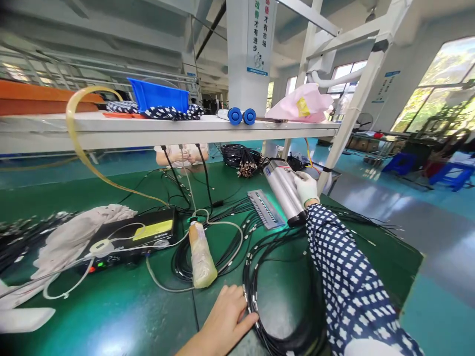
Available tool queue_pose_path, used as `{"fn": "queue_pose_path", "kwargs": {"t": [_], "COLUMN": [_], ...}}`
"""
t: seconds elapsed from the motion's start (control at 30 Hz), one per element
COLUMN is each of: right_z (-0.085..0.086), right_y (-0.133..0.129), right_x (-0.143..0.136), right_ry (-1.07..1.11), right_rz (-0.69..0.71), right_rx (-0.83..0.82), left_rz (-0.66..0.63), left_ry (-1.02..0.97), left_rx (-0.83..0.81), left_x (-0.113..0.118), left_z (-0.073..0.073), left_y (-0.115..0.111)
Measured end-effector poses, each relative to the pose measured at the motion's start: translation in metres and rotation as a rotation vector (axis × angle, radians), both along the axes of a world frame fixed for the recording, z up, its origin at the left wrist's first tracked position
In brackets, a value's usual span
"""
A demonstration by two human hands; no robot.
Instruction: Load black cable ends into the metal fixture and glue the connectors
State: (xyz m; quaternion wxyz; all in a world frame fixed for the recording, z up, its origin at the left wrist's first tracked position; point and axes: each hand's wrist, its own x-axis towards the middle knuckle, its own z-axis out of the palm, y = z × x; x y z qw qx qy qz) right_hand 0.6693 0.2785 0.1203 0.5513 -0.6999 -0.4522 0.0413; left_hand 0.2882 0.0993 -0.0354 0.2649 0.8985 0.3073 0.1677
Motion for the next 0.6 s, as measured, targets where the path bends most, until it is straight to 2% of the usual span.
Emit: {"fn": "queue_pose_path", "kwargs": {"t": [0.07, 0.13, 0.27, 0.4, 0.6], "right_z": [0.012, 0.016, 0.004, -0.016, -0.033], "right_y": [-0.035, -0.073, -0.128, -0.145, -0.143], "right_x": [0.028, 0.050, 0.076, 0.088, 0.099], "right_ry": [-0.018, -0.031, -0.044, -0.055, -0.122], "right_rz": [-0.027, -0.069, -0.152, -0.182, -0.217], "right_rx": [-0.034, -0.095, -0.207, -0.281, -0.381], "left_rz": [0.000, -0.011, -0.026, -0.020, -0.022], "left_ry": [0.003, 0.004, -0.001, 0.030, 0.066], "left_rx": [-0.003, 0.004, 0.000, -0.007, 0.005], "left_x": [-0.001, -0.002, -0.002, -0.002, -0.002], "left_z": [0.005, 0.005, 0.004, 0.007, 0.010], "left_y": [-0.002, -0.002, -0.002, -0.002, -0.002]}}
